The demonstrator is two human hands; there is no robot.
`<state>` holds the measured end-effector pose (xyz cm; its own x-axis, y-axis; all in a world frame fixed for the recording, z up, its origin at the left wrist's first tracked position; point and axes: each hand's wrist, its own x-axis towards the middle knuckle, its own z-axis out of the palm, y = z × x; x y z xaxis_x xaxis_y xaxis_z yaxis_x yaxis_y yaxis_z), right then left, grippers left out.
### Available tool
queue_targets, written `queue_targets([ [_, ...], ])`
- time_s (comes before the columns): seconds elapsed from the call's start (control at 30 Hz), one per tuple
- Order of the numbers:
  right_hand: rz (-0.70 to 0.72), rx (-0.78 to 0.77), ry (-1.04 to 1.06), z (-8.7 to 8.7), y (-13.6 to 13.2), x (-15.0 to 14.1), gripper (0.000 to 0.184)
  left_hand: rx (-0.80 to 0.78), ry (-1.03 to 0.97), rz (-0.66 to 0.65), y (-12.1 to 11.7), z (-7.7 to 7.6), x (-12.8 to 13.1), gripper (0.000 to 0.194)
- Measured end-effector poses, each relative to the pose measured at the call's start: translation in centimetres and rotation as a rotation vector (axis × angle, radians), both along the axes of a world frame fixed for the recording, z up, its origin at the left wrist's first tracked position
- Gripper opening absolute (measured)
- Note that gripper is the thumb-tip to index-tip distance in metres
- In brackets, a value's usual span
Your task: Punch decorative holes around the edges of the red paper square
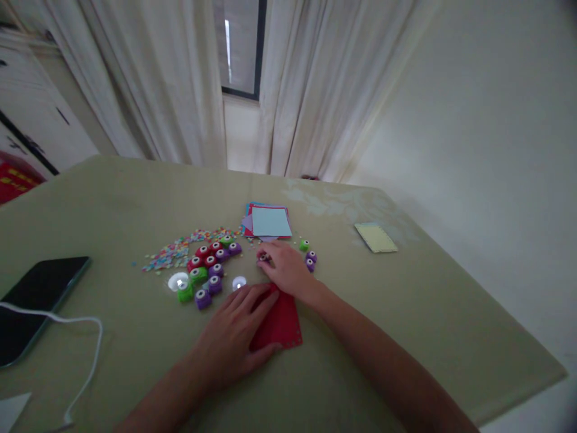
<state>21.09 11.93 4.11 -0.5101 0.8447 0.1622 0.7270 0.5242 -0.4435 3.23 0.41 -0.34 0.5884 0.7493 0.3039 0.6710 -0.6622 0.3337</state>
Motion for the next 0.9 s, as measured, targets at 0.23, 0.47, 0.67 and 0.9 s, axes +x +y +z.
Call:
queue_targets([
  [0.23,-0.073,0.062,0.032,-1.3,-6.3,7.8,0.025,0.052,0.034,0.154,0.1,-0.9,-0.2,0.069],
  [0.47,-0.217,-0.156,0.391,-2.5,-8.0,9.2,0.027,0.077,0.083,0.207,0.4,-1.2,-0.4,0.074],
  [0.67,-0.163,-0.218,0.418,-2.3,-8.0,9.2,0.024,0.075,0.096,0.211,0.3,-0.9,-0.5,0.072],
  [0.9,-0.156,-0.252,0.426,-2.3,-8.3,9.3,0.026,0.081,0.08,0.216,0.3,-0.7,-0.4,0.072],
])
